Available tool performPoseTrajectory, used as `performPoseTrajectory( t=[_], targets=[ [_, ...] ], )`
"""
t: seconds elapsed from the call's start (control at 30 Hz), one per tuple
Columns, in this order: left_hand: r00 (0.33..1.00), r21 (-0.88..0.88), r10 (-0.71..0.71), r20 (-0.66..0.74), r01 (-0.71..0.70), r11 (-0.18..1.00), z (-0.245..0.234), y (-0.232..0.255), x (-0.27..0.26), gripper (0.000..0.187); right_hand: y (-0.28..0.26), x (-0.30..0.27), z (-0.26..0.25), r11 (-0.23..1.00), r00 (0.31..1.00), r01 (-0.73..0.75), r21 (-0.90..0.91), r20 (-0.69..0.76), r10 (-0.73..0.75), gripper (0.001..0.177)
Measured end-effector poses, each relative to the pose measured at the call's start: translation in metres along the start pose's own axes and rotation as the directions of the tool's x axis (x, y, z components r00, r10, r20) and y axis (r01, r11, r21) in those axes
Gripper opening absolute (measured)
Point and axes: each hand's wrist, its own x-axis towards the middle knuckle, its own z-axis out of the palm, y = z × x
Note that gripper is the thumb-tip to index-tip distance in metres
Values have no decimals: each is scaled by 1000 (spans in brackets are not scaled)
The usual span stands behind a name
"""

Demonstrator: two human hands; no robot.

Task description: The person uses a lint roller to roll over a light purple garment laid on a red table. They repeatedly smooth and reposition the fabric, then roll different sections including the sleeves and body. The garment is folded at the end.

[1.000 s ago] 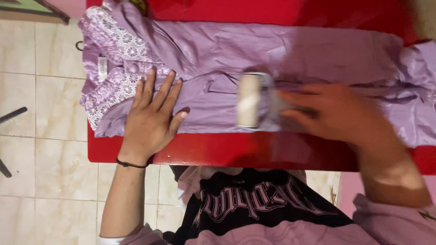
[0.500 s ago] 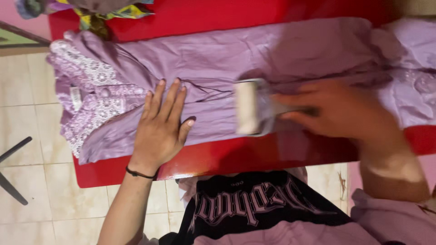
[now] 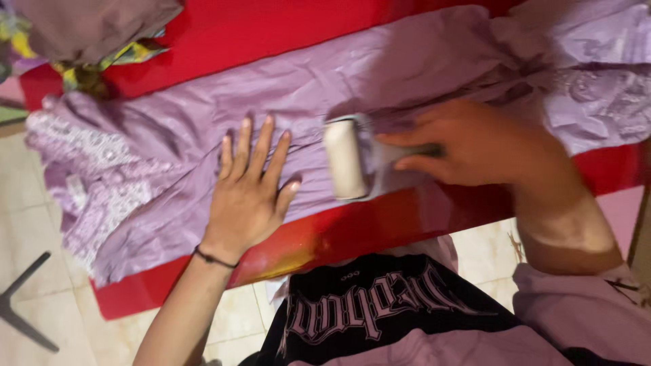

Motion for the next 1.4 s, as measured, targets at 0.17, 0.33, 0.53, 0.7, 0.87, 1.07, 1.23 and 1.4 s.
performPoseTrajectory(
  t=[0.17,0.33,0.53,0.7,0.87,1.07,1.23,1.4],
  targets=[
    [1000,-31,3,22,-2,1000,6,-6,-6,73,52,-99,-12,826,815,-563,17,177,552,59],
    [1000,-8,9,25,-9,1000,5,-2,-1,78,52,-96,-29,891,879,-452,-38,152,453,59],
    [999,67,-16,48,13,998,4,1,-3,78,44,-50,-29,976,980,-180,126,105,168,55],
    [999,60,-20,41,17,998,-1,4,-3,75,111,-130,-22,767,735,-630,-119,227,639,67],
    [1000,14,16,-5,-16,1000,-2,40,32,82,107,-130,-26,863,849,-500,-76,157,505,57],
    [962,-16,271,30,-271,963,36,84,89,73,76,-99,-52,911,909,-410,42,103,405,55],
    [949,-87,303,89,-295,951,40,76,97,77,94,-135,-60,719,698,-691,-70,192,690,53],
    [949,-83,303,86,-296,951,43,74,94,77,99,-102,-35,974,973,-226,22,-42,227,47]
  ],
)
